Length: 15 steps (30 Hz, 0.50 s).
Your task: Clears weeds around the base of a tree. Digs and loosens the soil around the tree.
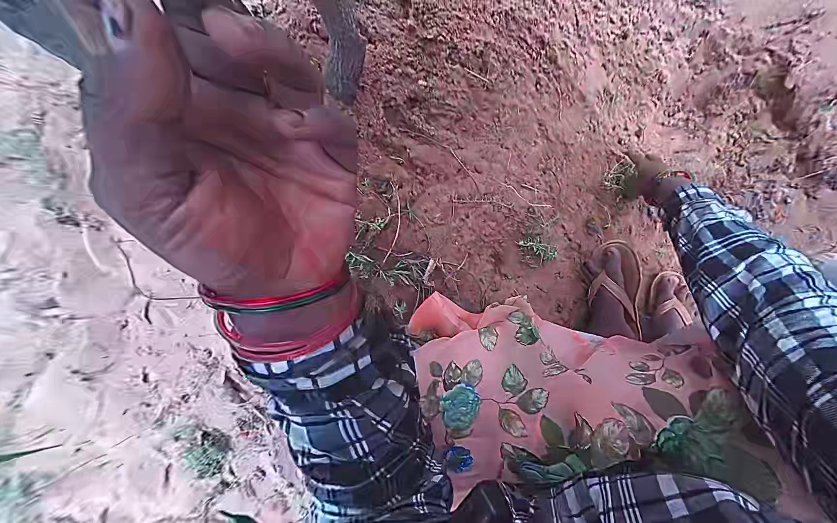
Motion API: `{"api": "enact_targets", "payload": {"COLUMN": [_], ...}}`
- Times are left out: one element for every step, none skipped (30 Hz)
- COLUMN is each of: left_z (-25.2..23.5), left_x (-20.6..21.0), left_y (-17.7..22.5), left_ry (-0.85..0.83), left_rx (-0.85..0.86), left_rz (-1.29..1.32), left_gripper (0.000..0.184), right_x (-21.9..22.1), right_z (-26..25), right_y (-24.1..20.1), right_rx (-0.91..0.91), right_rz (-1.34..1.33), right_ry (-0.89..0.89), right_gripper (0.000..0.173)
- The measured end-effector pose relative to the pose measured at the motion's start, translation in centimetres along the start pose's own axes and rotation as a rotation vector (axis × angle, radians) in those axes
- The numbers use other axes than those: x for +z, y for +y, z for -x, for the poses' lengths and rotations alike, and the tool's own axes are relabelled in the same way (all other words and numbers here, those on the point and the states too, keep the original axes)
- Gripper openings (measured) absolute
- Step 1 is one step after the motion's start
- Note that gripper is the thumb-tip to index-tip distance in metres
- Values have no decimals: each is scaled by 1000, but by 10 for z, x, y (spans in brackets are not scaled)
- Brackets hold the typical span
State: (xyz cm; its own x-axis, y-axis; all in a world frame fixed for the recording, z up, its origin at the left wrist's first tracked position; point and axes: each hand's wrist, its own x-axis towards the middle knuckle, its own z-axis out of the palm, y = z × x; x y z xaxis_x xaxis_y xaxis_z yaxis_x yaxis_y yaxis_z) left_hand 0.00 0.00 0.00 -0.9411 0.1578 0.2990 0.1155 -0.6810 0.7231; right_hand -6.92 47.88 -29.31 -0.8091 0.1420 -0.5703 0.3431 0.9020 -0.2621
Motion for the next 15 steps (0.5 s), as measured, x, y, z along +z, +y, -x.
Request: {"api": "enact_targets", "payload": {"left_z": [8,13,16,18,21,23,24,26,29,31,34,37,41,44,47], "left_x": [10,6,-6,-22,-39,-54,-64,-69,-70,-68,-65,-62,-59,-58,-56], "left_y": [-23,-43,-59,-70,-73,-70,-64,-56,-48,-41,-36,-33,-34,-36,-38], "left_ry": [267,466,636,740,778,788,784,777,784,792,787,768,730,670,598], "left_rx": [-17,-38,-17,32,88,148,204,224,207,162,118,89,75,69,58], "left_rz": [-183,-386,-552,-715,-882,-1032,-1139,-1209,-1250,-1266,-1268,-1269,-1267,-1261,-1245], "left_gripper": [33,36,33,29,28,26,23,22,21,21,22,22,23,24,24], "right_x": [13,23,27,25,20,12,-1,-17,-35,-52,-66,-76,-86,-94,-100], "right_z": [-5,-6,-8,-7,-5,-3,3,15,29,47,67,85,104,119,132], "right_y": [3,4,8,10,9,1,-16,-40,-70,-105,-140,-175,-207,-236,-260], "right_rx": [19,41,59,62,51,46,37,8,-56,-155,-284,-431,-561,-658,-710], "right_rz": [-65,-89,-83,-93,-108,-143,-198,-239,-290,-345,-418,-500,-579,-617,-607], "right_ry": [-22,-34,-32,-25,-10,6,27,50,54,37,2,-50,-124,-186,-181], "right_gripper": [85,77,69,61,53,48,46,43,41,39,45,59,79,96,97]}}
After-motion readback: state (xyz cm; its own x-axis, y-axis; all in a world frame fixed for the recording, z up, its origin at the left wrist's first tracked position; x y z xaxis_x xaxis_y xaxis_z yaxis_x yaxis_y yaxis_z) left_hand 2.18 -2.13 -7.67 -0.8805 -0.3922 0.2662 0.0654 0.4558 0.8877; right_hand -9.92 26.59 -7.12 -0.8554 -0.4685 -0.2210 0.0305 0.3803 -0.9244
